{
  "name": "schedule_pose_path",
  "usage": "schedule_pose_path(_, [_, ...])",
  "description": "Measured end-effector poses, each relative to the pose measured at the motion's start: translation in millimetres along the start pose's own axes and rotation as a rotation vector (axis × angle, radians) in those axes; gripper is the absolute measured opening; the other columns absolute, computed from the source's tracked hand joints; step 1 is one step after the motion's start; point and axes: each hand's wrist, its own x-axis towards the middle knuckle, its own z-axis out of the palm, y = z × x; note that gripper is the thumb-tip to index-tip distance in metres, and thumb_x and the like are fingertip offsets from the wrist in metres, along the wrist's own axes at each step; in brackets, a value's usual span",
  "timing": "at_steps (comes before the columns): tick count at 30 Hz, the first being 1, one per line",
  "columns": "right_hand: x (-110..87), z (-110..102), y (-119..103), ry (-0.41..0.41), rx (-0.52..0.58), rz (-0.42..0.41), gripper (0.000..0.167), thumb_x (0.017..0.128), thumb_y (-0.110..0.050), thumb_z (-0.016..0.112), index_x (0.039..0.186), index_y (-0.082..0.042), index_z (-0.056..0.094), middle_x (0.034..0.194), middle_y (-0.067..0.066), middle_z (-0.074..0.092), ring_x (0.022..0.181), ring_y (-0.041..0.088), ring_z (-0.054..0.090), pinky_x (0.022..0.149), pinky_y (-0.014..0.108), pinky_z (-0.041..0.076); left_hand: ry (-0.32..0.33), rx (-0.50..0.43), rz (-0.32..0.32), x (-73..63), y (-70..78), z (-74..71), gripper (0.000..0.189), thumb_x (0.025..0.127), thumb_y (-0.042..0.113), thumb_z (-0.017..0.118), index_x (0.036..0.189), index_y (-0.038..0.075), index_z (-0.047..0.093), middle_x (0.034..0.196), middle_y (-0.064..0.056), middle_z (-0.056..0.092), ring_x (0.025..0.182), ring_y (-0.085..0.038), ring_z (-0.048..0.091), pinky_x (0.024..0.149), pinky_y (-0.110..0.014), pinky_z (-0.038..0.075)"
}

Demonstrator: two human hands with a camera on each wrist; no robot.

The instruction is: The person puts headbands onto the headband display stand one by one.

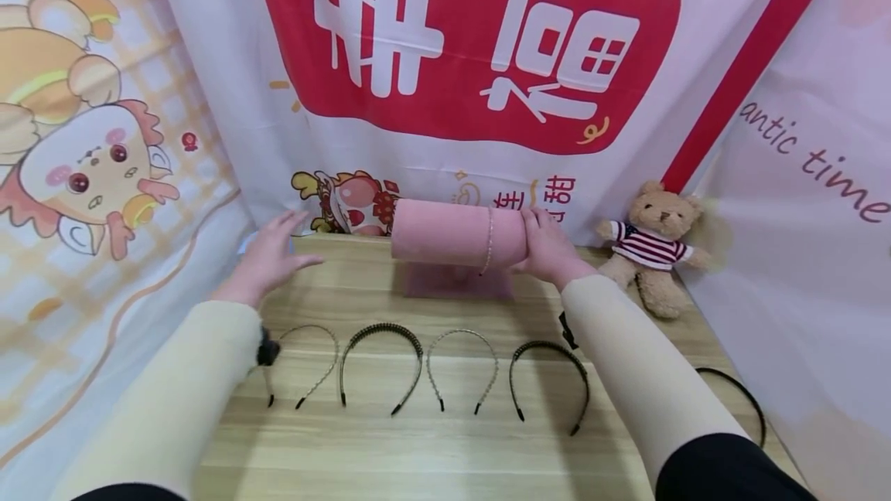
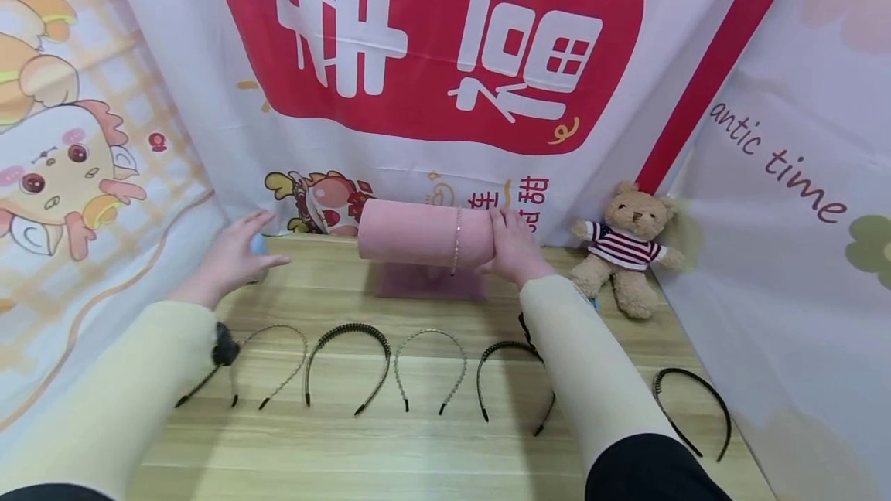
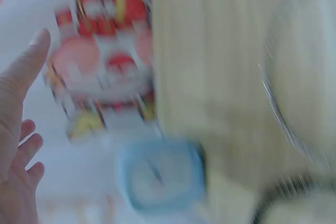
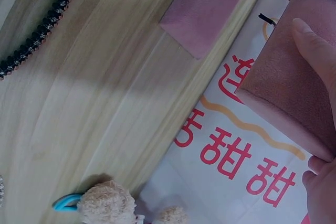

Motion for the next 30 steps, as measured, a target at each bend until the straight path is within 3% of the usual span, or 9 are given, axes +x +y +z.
schedule_pose_path(3, [-2.9, -3, 0, 0.007, 0.010, 0.004, 0.124, 0.063, -0.041, 0.093, 0.154, 0.001, 0.020, 0.153, 0.026, 0.023, 0.138, 0.043, 0.028, 0.114, 0.054, 0.025, -0.007, 0.017, -0.028, -25.1, -39.7, -10.7, 0.092, 0.079, 0.035, 0.084, 0.150, 0.000, 0.036, 0.151, -0.035, 0.026, 0.131, -0.058, 0.030, 0.104, -0.072, 0.024])
schedule_pose_path(7, [-4.4, -5, 2, 0.021, -0.003, -0.003, 0.125, 0.062, -0.041, 0.094, 0.153, 0.002, 0.021, 0.151, 0.028, 0.024, 0.136, 0.044, 0.030, 0.113, 0.055, 0.027, -0.055, 0.009, -0.082, -60.7, -81.6, -17.9, 0.082, 0.083, 0.030, 0.081, 0.142, -0.011, 0.040, 0.140, -0.041, 0.033, 0.125, -0.059, 0.034, 0.102, -0.070, 0.026])
schedule_pose_path(13, [-0.4, -1, 1, 0.022, -0.019, -0.034, 0.125, 0.062, -0.045, 0.093, 0.153, 0.003, 0.021, 0.150, 0.028, 0.025, 0.134, 0.045, 0.032, 0.112, 0.055, 0.029, -0.098, 0.018, -0.176, -112.1, -128.8, -21.6, 0.076, 0.084, 0.022, 0.079, 0.134, -0.021, 0.042, 0.131, -0.045, 0.040, 0.118, -0.062, 0.038, 0.099, -0.069, 0.031])
schedule_pose_path(16, [1.2, 2, 1, 0.021, -0.009, -0.036, 0.125, 0.061, -0.043, 0.093, 0.153, 0.002, 0.021, 0.151, 0.028, 0.025, 0.134, 0.045, 0.032, 0.112, 0.056, 0.028, -0.120, 0.046, -0.232, -132.7, -148.0, -19.4, 0.078, 0.084, 0.026, 0.079, 0.133, -0.022, 0.041, 0.128, -0.046, 0.042, 0.112, -0.063, 0.043, 0.095, -0.069, 0.035])
schedule_pose_path(20, [1.1, 3, 2, 0.017, 0.008, -0.016, 0.126, 0.061, -0.042, 0.094, 0.154, 0.000, 0.021, 0.152, 0.027, 0.024, 0.136, 0.045, 0.030, 0.112, 0.056, 0.027, -0.137, 0.080, -0.287, -147.7, -166.9, -12.9, 0.080, 0.088, 0.040, 0.074, 0.132, -0.019, 0.043, 0.120, -0.045, 0.050, 0.105, -0.061, 0.050, 0.087, -0.067, 0.042])
schedule_pose_path(22, [1.3, 3, 2, 0.010, 0.013, -0.006, 0.125, 0.061, -0.042, 0.094, 0.154, -0.001, 0.020, 0.153, 0.026, 0.023, 0.137, 0.044, 0.029, 0.113, 0.056, 0.027, -0.125, 0.085, -0.281, -150.5, -173.0, -8.9, 0.076, 0.090, 0.041, 0.072, 0.130, -0.018, 0.046, 0.114, -0.043, 0.055, 0.101, -0.059, 0.054, 0.085, -0.065, 0.044])
schedule_pose_path(27, [1.8, 1, 2, -0.002, 0.013, 0.005, 0.123, 0.063, -0.041, 0.093, 0.154, -0.002, 0.019, 0.153, 0.024, 0.023, 0.138, 0.043, 0.027, 0.113, 0.056, 0.026, -0.092, 0.097, -0.228, -148.0, -176.6, -0.9, 0.056, 0.090, 0.025, 0.071, 0.119, -0.019, 0.054, 0.104, -0.038, 0.062, 0.096, -0.056, 0.057, 0.084, -0.064, 0.046])
schedule_pose_path(30, [1.8, 0, 0, -0.008, 0.009, 0.004, 0.124, 0.064, -0.042, 0.093, 0.155, -0.002, 0.019, 0.153, 0.024, 0.023, 0.138, 0.043, 0.028, 0.113, 0.056, 0.026, -0.105, 0.109, -0.239, -145.0, -175.5, 1.3, 0.047, 0.089, 0.019, 0.070, 0.114, -0.018, 0.057, 0.101, -0.036, 0.063, 0.093, -0.055, 0.059, 0.082, -0.064, 0.046])
